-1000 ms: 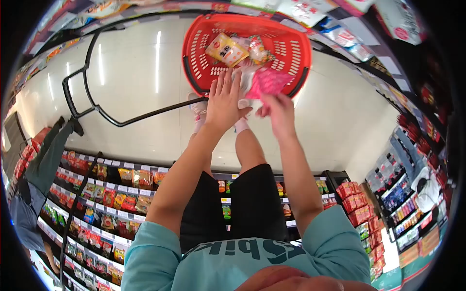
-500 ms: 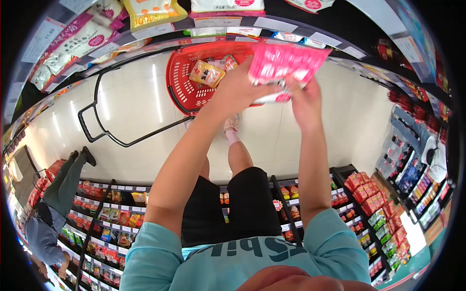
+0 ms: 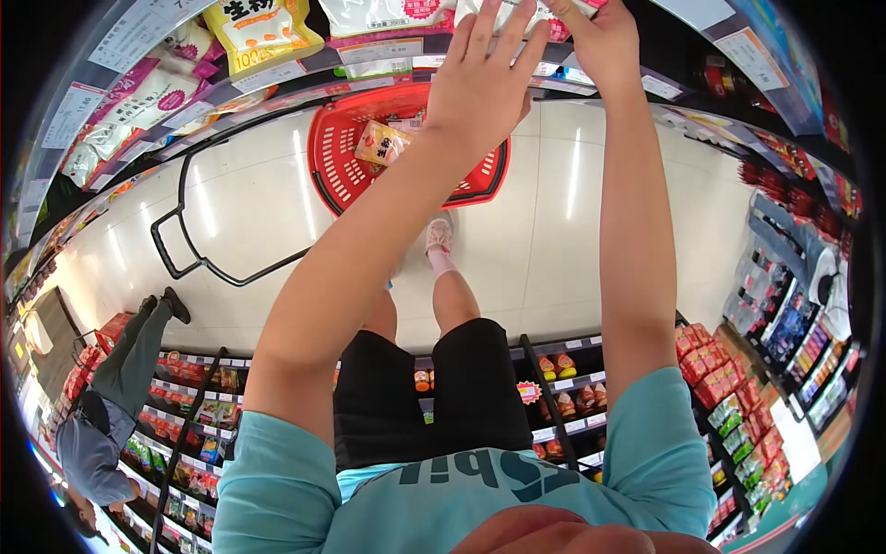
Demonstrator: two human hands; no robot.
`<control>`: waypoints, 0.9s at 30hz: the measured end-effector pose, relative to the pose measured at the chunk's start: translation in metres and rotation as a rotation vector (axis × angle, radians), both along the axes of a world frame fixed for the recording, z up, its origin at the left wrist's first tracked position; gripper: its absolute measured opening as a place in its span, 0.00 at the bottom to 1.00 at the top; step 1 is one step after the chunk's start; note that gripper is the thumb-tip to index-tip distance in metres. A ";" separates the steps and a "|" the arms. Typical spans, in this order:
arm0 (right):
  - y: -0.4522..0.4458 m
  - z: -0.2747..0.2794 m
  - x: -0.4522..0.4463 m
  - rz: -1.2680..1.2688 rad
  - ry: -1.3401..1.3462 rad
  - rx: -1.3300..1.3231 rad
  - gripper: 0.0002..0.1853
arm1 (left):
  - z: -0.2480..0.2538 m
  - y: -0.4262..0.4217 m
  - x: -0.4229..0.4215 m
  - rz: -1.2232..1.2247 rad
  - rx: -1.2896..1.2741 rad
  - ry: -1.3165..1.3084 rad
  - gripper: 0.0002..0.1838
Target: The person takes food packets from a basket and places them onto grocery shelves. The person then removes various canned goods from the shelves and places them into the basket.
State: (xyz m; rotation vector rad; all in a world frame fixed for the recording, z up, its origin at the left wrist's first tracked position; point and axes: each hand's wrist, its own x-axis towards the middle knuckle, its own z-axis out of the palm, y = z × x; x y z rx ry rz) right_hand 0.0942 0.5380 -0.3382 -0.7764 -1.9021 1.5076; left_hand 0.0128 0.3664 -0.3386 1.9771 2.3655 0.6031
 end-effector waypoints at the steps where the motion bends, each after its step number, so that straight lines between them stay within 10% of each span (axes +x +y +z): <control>1: -0.009 0.009 -0.002 -0.060 -0.043 0.091 0.18 | -0.008 0.001 0.002 -0.020 -0.069 0.034 0.43; 7: -0.051 0.017 -0.006 -0.414 -0.188 0.963 0.41 | -0.038 0.027 -0.002 0.198 -0.055 0.495 0.43; 9: -0.059 0.015 -0.011 -0.175 -0.259 0.931 0.41 | -0.031 0.033 -0.009 0.005 -0.146 -0.067 0.42; 13: -0.043 -0.019 -0.027 -0.108 -0.559 1.162 0.42 | -0.047 -0.008 -0.001 -0.079 0.187 0.131 0.36; 19: -0.035 -0.032 -0.051 -0.204 -0.561 1.164 0.50 | -0.049 -0.168 0.055 -0.062 -0.182 -0.440 0.38; 22: -0.051 -0.017 -0.064 -0.295 -0.413 1.365 0.34 | -0.083 -0.249 0.087 -0.015 -0.334 -0.598 0.33; 27: -0.153 -0.075 -0.013 0.126 0.058 0.718 0.13 | -0.125 -0.338 0.106 0.067 -0.671 -1.139 0.24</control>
